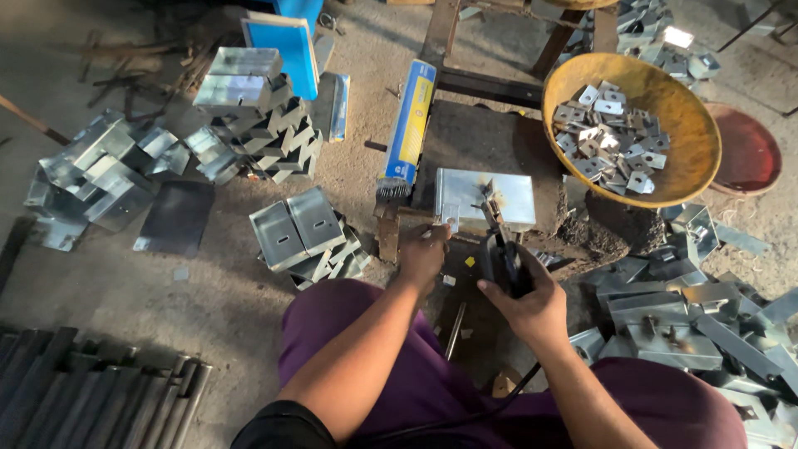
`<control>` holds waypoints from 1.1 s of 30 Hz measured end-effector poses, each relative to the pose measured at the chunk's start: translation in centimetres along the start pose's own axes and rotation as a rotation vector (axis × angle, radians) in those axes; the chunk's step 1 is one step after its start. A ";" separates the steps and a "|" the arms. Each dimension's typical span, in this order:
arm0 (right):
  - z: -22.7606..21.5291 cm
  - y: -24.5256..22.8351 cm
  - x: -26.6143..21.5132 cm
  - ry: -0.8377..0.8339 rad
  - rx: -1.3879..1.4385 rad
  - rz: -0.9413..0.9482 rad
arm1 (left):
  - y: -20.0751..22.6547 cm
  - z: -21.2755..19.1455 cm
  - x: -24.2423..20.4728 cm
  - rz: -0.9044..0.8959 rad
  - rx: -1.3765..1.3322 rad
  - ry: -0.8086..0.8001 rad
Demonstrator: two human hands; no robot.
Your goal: The person joins metal plates and brackets using a welding rod and electrode holder. The person positions the metal components on a workbench, strikes an arc to weld them together, and then places the finished pieces into a collection of similar metal parts on the floor.
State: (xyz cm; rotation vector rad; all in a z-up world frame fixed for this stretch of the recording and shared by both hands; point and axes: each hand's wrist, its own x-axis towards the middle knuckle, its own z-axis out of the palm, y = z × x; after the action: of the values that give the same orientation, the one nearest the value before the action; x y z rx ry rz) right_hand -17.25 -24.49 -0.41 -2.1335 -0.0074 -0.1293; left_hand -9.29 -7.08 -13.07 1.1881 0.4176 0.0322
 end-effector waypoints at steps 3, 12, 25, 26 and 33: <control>0.4 0.4 0.1 -0.010 0.040 -0.026 | 0.3 0.1 -0.5 0.018 0.070 0.029; 0.9 0.7 0.0 -0.033 0.016 -0.047 | 0.8 0.5 -0.9 -0.083 -0.051 0.053; 1.1 0.0 -0.1 -0.036 -0.023 0.021 | 0.6 0.4 -0.7 -0.082 -0.009 0.063; 1.2 -0.1 -0.1 -0.023 -0.034 0.012 | 0.2 0.4 -0.5 -0.057 -0.013 0.077; 1.8 -0.4 -0.3 -0.028 -0.011 0.026 | -1.8 -0.6 2.5 -0.139 0.437 -0.023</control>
State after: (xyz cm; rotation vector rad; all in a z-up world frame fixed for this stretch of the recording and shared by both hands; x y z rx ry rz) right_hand -17.36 -22.73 -1.09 -2.1458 0.0049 -0.0845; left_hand -7.57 -6.64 -15.67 1.5838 0.5020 -0.2023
